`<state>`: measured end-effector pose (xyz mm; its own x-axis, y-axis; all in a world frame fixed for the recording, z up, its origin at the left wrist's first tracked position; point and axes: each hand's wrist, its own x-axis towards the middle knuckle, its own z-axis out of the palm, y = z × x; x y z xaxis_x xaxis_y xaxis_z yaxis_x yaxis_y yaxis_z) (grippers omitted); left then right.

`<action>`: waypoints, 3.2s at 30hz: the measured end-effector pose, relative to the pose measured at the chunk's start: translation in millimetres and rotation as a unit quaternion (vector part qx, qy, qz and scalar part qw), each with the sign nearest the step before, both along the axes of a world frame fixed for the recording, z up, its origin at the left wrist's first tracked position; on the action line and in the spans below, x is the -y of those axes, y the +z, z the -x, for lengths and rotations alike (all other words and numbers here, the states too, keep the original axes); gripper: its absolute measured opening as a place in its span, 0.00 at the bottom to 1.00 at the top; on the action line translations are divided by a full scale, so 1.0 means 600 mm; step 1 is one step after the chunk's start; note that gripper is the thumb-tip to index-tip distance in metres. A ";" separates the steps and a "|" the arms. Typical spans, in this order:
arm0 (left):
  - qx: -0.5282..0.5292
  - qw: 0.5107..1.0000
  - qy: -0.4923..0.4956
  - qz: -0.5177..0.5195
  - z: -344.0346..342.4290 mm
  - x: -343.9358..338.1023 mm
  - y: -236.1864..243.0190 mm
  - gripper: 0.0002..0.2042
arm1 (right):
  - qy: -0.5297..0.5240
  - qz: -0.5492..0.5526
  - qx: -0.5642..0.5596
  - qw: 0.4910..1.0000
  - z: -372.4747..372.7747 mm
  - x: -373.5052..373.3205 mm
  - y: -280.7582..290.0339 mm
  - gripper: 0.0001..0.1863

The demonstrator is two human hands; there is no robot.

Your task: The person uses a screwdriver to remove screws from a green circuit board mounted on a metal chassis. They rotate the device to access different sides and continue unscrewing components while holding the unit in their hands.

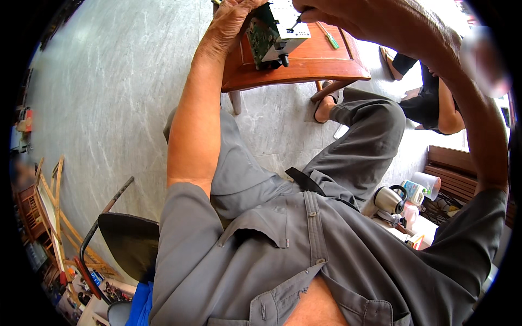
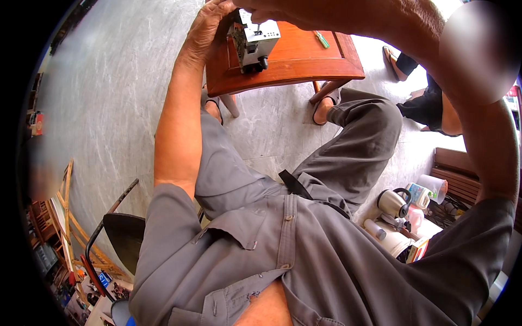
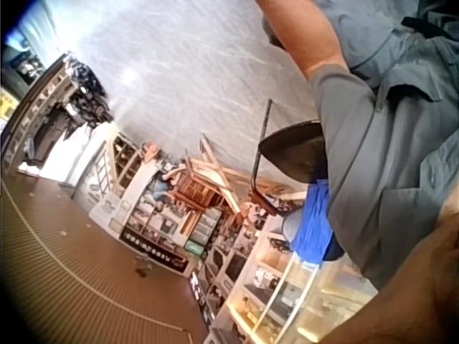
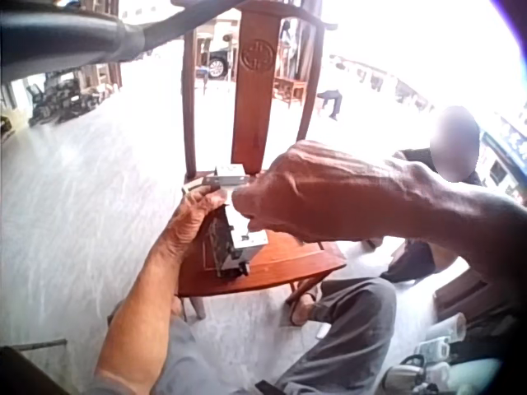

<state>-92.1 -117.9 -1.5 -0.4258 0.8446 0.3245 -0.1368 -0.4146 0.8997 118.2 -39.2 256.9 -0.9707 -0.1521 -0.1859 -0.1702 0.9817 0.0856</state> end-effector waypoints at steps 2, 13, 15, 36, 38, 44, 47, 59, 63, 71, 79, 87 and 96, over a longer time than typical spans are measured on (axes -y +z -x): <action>0.000 1.000 -0.001 0.003 -0.008 0.000 0.010 0.18 | -0.040 -0.025 0.026 0.999 -0.002 0.007 0.006 0.18; -0.004 1.000 0.005 0.006 -0.019 -0.010 0.015 0.19 | 0.084 0.032 -0.061 0.994 -0.018 -0.034 -0.021 0.12; -0.002 1.000 0.000 0.002 -0.025 -0.016 0.018 0.19 | 0.071 0.020 -0.061 0.995 -0.016 -0.041 -0.019 0.12; 0.013 1.000 0.000 0.012 -0.022 0.001 0.019 0.17 | -0.009 -0.057 -0.024 0.998 -0.010 -0.015 -0.017 0.11; 0.008 1.000 0.004 0.011 -0.018 0.006 0.022 0.17 | -0.031 -0.081 0.001 0.996 -0.004 -0.002 -0.011 0.11; 0.021 0.999 -0.004 0.025 -0.029 -0.001 0.031 0.17 | 0.086 0.020 -0.109 0.990 -0.016 -0.049 -0.045 0.12; 0.033 0.999 -0.020 0.017 -0.022 0.010 0.020 0.17 | 0.138 0.084 -0.153 0.975 -0.017 -0.049 -0.055 0.13; 0.012 1.000 0.004 0.020 -0.011 0.014 0.015 0.19 | 0.166 0.067 -0.133 0.975 -0.004 -0.056 -0.046 0.16; 0.019 0.999 -0.017 -0.025 -0.036 -0.024 0.026 0.19 | -0.006 0.001 -0.037 0.999 -0.031 -0.034 -0.006 0.15; 0.038 0.999 -0.031 0.002 -0.034 0.017 0.049 0.17 | 0.089 0.027 -0.104 0.990 -0.029 -0.032 -0.033 0.12; 0.060 0.998 -0.018 0.024 -0.060 0.009 0.069 0.16 | 0.082 0.027 -0.073 0.994 -0.034 -0.041 -0.011 0.14; 0.050 0.999 -0.021 0.003 -0.063 0.007 0.076 0.16 | 0.084 0.052 -0.088 0.991 -0.036 -0.046 -0.018 0.14; 0.060 0.997 -0.031 0.040 -0.056 0.021 0.080 0.12 | 0.085 0.070 -0.100 0.989 -0.030 -0.055 -0.028 0.14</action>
